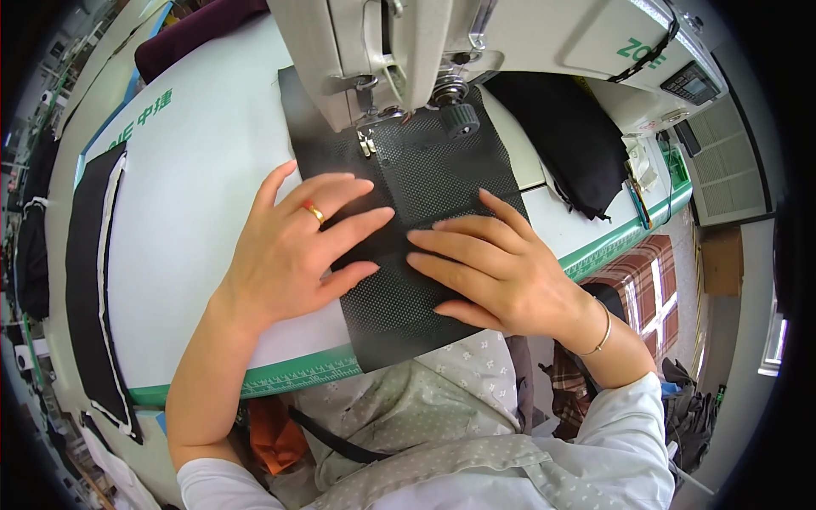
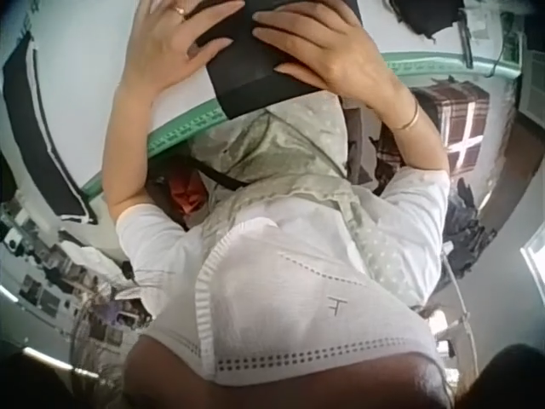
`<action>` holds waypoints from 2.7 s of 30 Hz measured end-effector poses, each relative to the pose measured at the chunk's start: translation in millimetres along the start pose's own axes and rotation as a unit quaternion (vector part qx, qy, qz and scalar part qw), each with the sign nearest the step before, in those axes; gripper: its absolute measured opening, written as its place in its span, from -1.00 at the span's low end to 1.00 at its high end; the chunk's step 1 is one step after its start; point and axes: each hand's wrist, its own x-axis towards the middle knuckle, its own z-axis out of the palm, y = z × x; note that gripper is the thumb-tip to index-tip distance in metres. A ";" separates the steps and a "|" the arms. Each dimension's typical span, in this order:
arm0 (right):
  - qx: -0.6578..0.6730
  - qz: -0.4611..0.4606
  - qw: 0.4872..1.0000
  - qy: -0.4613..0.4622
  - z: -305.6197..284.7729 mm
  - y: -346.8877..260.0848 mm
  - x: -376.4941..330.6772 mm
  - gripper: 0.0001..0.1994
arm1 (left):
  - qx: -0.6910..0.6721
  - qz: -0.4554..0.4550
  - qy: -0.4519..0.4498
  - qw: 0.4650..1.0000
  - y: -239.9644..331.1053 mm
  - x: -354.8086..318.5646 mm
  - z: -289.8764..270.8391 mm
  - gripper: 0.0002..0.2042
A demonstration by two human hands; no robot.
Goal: Sewing pieces of black mesh fabric using an industrial sewing machine in a factory setting.
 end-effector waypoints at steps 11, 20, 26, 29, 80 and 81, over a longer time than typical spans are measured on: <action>-0.056 -0.010 0.998 -0.042 8.5 17.3 17.6 -0.47 | 0.021 -0.007 0.003 1.000 -12.4 2.5 1.4 -0.53; -0.077 -0.019 0.996 -0.037 11.8 36.4 34.4 -0.50 | 0.054 -0.032 0.024 0.998 -23.5 7.5 9.1 -0.57; -0.076 -0.014 0.996 -0.047 12.5 42.2 39.7 -0.50 | 0.042 0.006 0.061 0.997 -12.8 3.5 10.6 -0.70; -0.082 -0.021 0.995 -0.051 9.0 46.1 42.6 -0.51 | 0.037 -0.002 0.058 0.998 -14.7 7.5 8.7 -0.71; -0.086 0.059 0.991 -0.079 -42.8 22.9 30.8 -0.64 | 0.067 -0.159 0.064 0.983 -65.9 22.3 12.8 -0.56; -0.054 0.083 0.990 -0.101 -47.2 11.8 22.4 -0.55 | 0.074 -0.173 0.067 0.980 -76.5 30.2 6.5 -0.54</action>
